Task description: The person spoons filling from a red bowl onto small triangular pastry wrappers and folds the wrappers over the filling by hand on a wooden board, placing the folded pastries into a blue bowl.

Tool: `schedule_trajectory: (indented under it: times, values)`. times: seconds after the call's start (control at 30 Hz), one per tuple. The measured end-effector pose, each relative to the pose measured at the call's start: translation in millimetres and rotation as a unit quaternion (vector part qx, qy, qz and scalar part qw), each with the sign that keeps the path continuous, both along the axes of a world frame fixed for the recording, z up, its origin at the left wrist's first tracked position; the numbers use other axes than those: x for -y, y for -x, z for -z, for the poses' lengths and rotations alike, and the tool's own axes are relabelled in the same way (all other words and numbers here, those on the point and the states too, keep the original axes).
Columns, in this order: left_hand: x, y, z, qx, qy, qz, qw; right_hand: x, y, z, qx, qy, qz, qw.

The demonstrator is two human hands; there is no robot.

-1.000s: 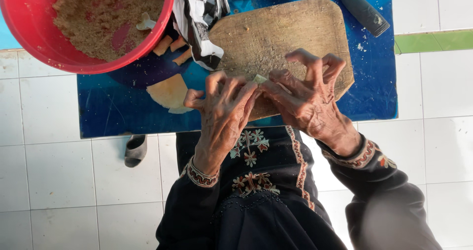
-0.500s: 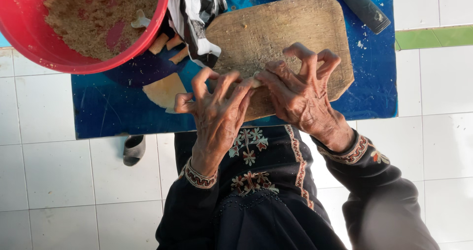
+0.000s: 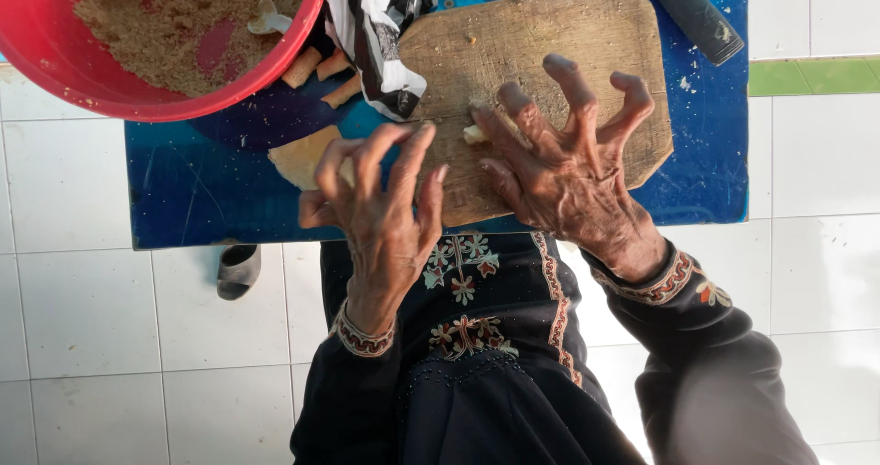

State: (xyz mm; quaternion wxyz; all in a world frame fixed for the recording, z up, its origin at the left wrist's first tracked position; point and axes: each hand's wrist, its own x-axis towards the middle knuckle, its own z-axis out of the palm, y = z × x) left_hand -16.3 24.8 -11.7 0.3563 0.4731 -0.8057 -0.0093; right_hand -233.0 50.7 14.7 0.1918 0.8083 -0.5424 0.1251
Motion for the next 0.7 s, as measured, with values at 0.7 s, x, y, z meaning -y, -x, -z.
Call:
schedule_trajectory:
  times: [0.7]
  values:
    - [-37, -55, 24, -0.117, -0.03, -0.006, 0.993, 23, 10, 10, 0.179, -0.019, -0.04, 0.983]
